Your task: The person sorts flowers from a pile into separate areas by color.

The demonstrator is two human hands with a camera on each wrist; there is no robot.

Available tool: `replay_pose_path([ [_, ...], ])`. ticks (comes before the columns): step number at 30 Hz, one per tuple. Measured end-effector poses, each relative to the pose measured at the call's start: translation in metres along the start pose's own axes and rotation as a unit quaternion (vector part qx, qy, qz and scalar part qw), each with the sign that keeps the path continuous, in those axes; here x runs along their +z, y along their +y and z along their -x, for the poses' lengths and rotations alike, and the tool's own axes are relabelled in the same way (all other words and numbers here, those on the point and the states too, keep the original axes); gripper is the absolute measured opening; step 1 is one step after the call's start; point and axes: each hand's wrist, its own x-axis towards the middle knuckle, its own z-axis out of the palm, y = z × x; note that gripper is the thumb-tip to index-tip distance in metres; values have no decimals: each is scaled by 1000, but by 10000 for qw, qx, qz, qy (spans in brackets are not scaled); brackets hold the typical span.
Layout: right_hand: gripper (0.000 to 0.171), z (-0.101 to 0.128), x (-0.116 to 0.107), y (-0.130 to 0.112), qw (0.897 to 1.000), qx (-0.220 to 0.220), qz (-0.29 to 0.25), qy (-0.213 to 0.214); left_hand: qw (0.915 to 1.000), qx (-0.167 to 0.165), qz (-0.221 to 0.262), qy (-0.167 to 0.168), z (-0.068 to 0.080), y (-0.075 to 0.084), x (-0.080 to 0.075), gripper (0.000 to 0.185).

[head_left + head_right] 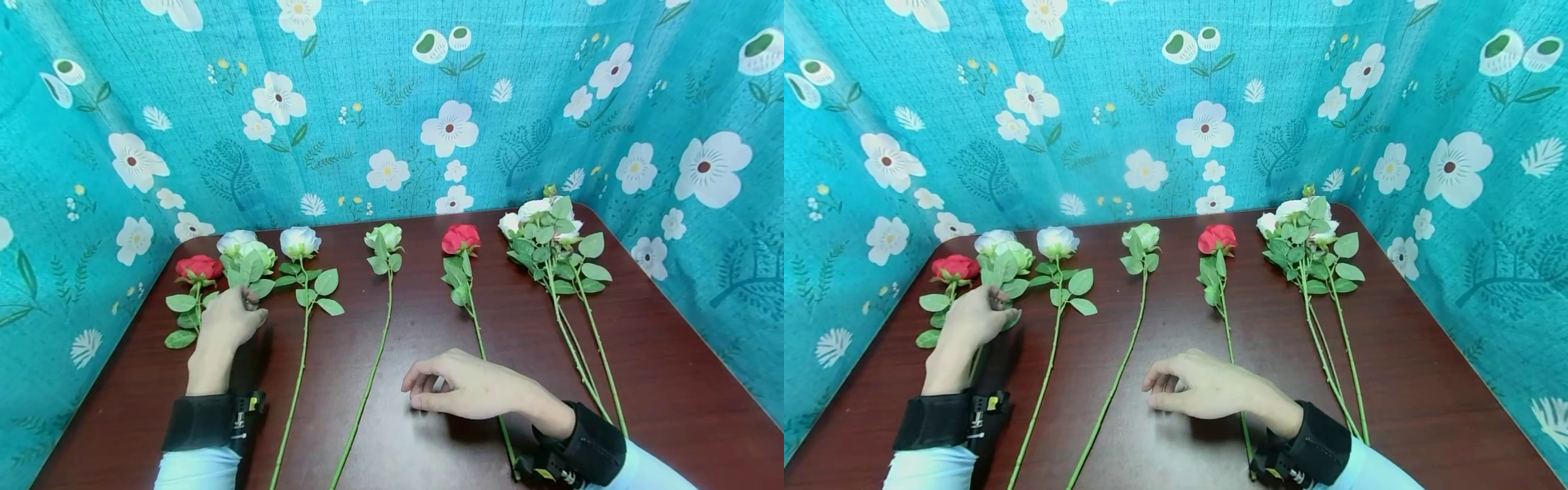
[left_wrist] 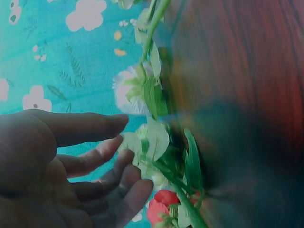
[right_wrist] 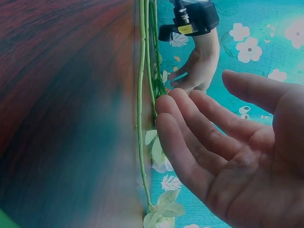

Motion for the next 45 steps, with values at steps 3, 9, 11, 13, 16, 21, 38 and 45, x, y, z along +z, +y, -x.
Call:
replay_pose_path([
  [3,22,0,-1,0,10000,42,-53,-30,9998,-58,-167,-40,-1,-7,-5,41],
  [9,22,0,-2,1,9999,44,-99,-47,9988,-210,-341,-265,0,-16,-13,46],
  [11,22,0,-2,1,9999,29,-90,-44,9983,-291,-386,-325,0,-18,-14,46],
  [13,22,0,-2,2,10000,14,-77,-44,9976,-367,-457,-363,0,-20,-16,44],
  [16,21,0,-2,3,10000,-27,-56,-41,9961,-459,-611,-448,-1,-23,-18,45],
  [21,21,0,-1,4,10000,-83,-2,-29,9931,-558,-741,-712,-1,-27,-21,40],
  [38,20,-1,-1,2,9998,-114,111,-80,9870,-641,-871,-1191,-1,-31,-16,33],
  [45,20,0,0,1,9999,-76,90,-119,9855,-731,-822,-1293,1,-29,-16,33],
])
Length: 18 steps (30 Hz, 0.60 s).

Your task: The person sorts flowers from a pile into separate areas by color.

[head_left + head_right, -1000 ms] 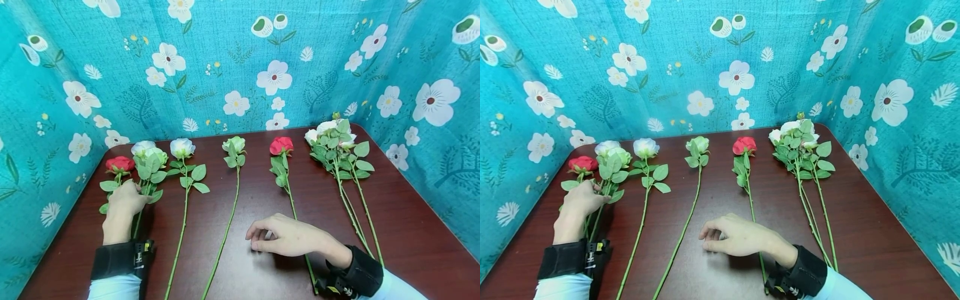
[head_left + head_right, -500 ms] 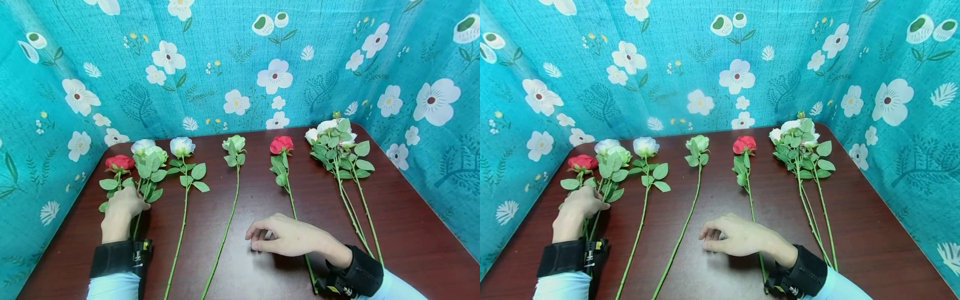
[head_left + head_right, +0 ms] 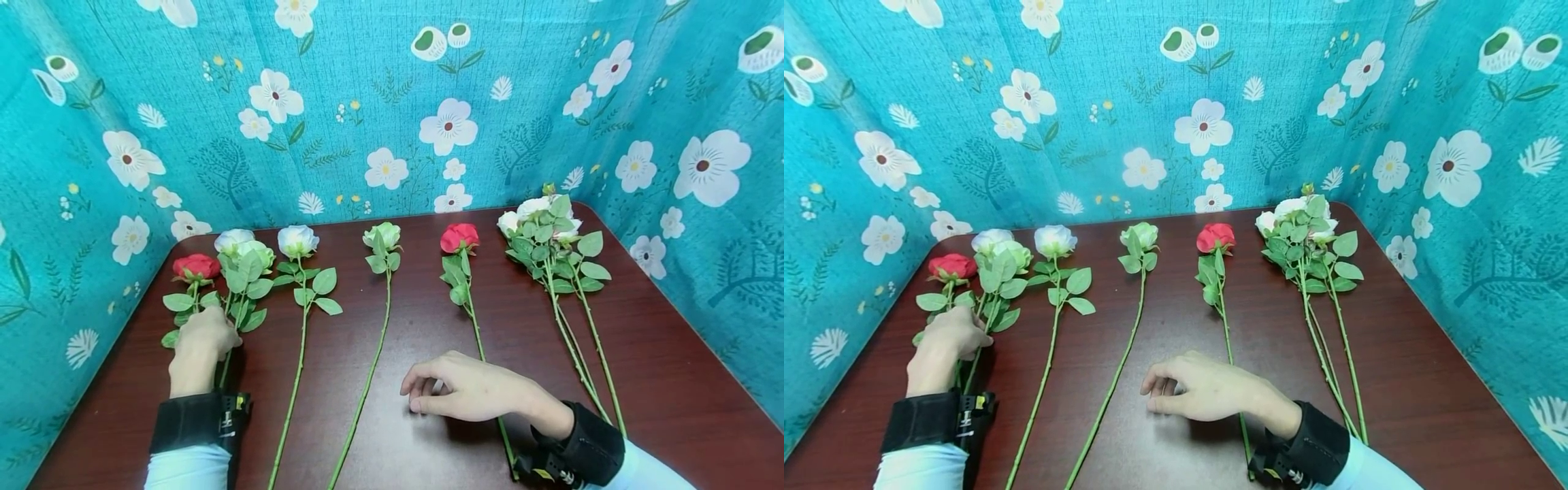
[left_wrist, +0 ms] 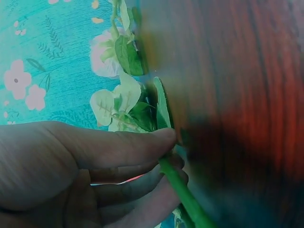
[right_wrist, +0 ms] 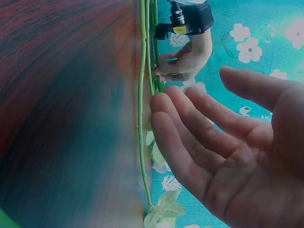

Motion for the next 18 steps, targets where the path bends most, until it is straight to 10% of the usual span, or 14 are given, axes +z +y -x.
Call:
replay_pose_path([
  [18,21,0,0,0,10000,-50,76,-30,9957,383,410,743,3,12,-4,21],
])
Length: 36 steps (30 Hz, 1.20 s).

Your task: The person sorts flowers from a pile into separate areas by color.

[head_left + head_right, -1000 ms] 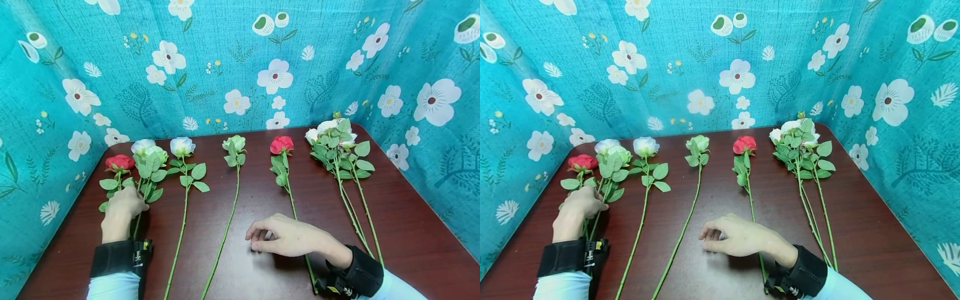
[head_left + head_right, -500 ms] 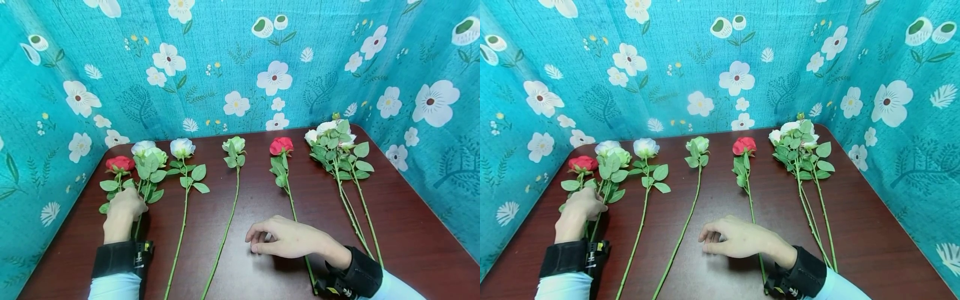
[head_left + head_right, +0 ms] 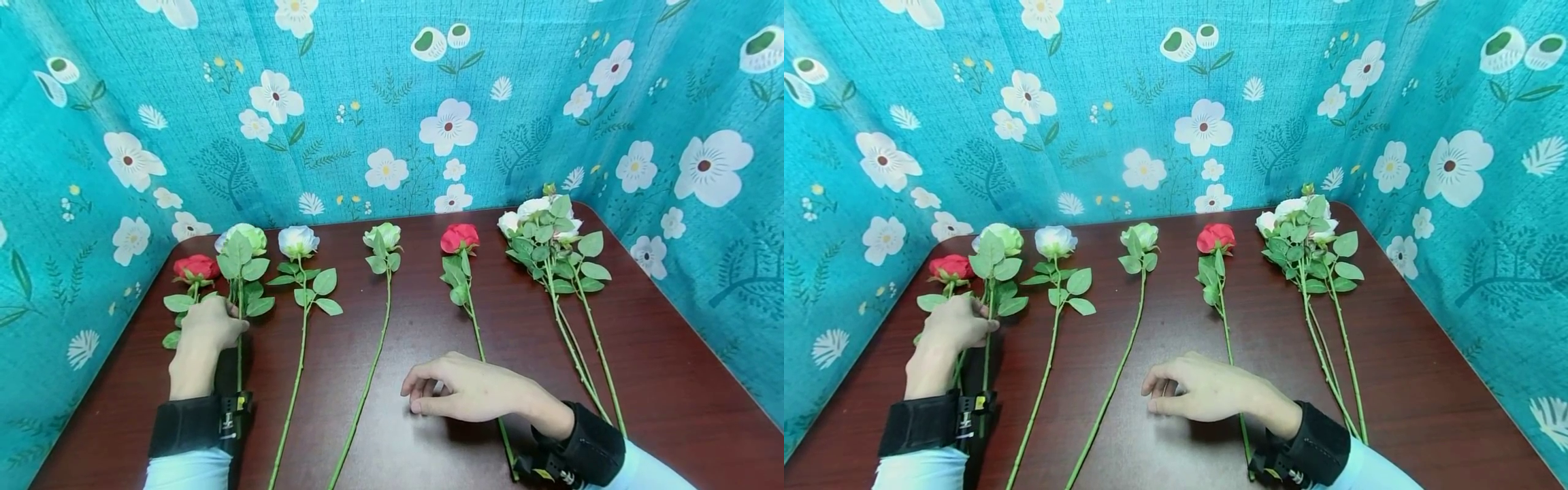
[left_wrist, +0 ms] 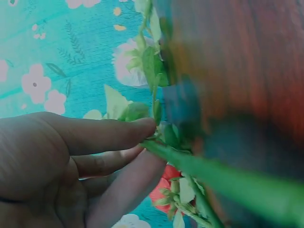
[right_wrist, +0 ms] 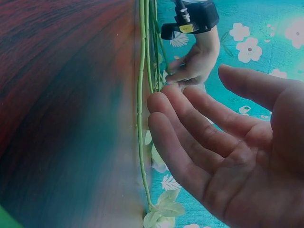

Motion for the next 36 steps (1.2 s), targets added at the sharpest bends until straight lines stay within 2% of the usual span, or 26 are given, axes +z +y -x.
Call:
replay_pose_path([
  [9,21,0,-1,1,10000,-3,38,-4,9975,381,246,538,8,14,-4,24],
  [21,21,1,-1,3,10000,9,49,25,9920,570,791,801,12,34,-2,26],
  [30,22,1,-1,3,10000,29,-50,4,9888,719,1175,574,18,50,2,25],
  [36,22,1,-3,2,9999,84,-109,42,9821,890,1616,381,20,63,8,24],
])
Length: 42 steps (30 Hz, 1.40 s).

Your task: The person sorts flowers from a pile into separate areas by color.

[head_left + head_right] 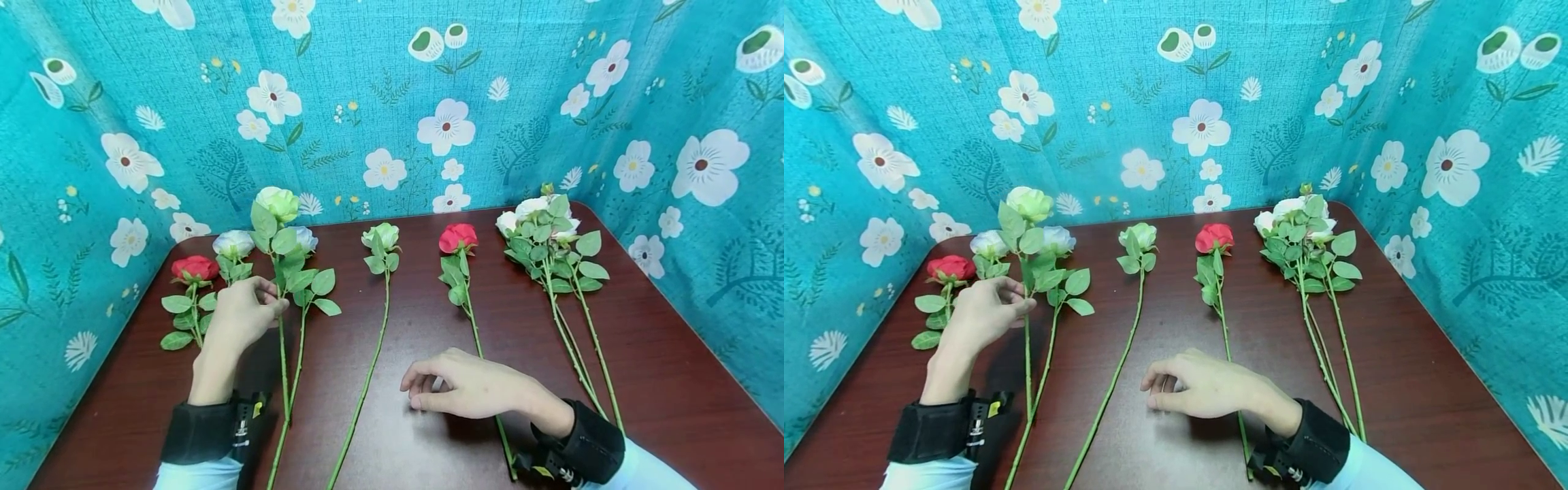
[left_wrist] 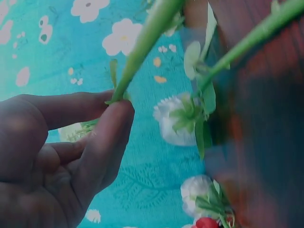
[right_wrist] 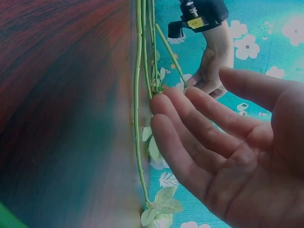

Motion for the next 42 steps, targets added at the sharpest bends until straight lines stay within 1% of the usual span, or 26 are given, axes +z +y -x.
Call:
replay_pose_path([
  [6,22,0,-1,-1,9998,133,-88,128,9987,226,438,-125,2,10,8,26],
  [13,20,-1,-2,-1,9993,3,-135,360,9944,650,826,-140,3,18,19,25],
  [16,20,-1,-2,-1,9986,-16,-112,512,9934,743,864,-128,3,22,25,25],
  [21,18,-2,-2,-1,9967,21,-49,809,9892,826,1182,-267,5,31,38,26],
  [24,16,-2,-1,-1,9950,56,-83,995,9848,863,1459,-378,8,38,46,27],
  [26,16,-3,-1,-2,9936,93,-104,1123,9827,894,1568,-408,10,43,51,28],
  [30,16,-3,-1,-3,9907,175,-167,1342,9760,1014,1875,-443,15,53,60,28],
  [34,15,-4,-1,-3,9883,162,-252,1495,9653,1064,2320,-554,19,62,67,29],
  [38,14,-5,1,-2,9870,136,-421,1546,9556,1026,2673,-705,21,66,73,27],
  [42,16,-6,2,-2,9865,172,-553,1530,9501,1071,2836,-735,23,70,78,25],
])
